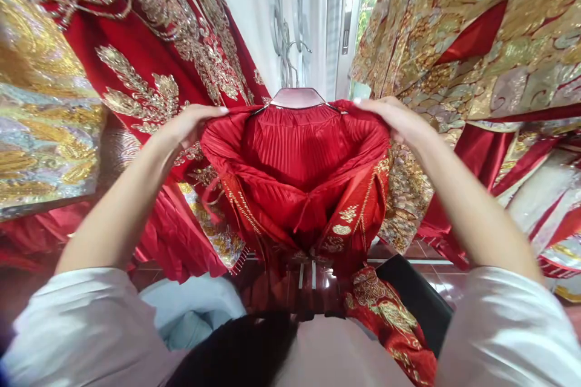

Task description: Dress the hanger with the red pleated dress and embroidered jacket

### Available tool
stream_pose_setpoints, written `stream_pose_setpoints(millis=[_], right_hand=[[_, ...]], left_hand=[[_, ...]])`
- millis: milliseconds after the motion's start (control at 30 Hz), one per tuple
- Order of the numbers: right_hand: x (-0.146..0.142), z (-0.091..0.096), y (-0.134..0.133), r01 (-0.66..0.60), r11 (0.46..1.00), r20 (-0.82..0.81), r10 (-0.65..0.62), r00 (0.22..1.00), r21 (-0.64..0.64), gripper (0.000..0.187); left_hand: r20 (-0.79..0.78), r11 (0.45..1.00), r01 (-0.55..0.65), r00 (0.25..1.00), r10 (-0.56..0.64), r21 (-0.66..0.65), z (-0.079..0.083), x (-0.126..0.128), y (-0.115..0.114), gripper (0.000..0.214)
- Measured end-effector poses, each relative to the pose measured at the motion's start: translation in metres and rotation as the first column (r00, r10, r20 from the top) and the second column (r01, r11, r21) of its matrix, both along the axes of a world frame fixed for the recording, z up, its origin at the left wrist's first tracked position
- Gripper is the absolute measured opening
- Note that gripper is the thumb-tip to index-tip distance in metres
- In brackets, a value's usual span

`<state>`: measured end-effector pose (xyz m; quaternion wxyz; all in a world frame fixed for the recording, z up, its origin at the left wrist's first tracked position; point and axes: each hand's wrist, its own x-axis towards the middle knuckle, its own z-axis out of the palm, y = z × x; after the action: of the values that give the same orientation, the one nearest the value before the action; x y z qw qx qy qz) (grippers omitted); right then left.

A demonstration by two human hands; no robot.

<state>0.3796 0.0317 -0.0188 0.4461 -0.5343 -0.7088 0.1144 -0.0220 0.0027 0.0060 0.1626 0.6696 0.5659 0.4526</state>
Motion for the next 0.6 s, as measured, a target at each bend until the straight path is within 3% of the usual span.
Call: stream_pose_setpoints(millis=[67,167,267,400,600], right_hand=[[0.014,0.029,-0.002,0.085,0.985,0.221,-0.05,0.974,-0.153,0.03],[0.025,0.048,0.005,0.293,0.956,0.498,-0.258,0.828,0.006,0.026],[0.033,0.039,0.021,0.349,0.925,0.584,-0.367,0.724,0.148,0.023],[0.045,0.008,0.039,0.343,0.922,0.61,-0.379,0.696,0.181,0.018],[0.055,-0.025,0.045,0.302,0.948,0.5,-0.312,0.808,0.103,0.011]], left_hand=[[-0.357,0.99,-0.144,0.924,0.139,0.012,0.02,-0.001,-0.002,0.027],[-0.657,0.927,-0.327,0.66,0.365,0.186,0.028,0.003,0.009,0.028],[-0.792,0.91,-0.372,0.493,0.36,0.183,0.015,0.003,0.026,0.032],[-0.834,0.928,-0.358,0.478,0.275,0.101,-0.012,-0.002,0.037,0.035],[-0.777,0.958,-0.286,0.595,0.205,0.034,-0.039,-0.011,0.04,0.032]])
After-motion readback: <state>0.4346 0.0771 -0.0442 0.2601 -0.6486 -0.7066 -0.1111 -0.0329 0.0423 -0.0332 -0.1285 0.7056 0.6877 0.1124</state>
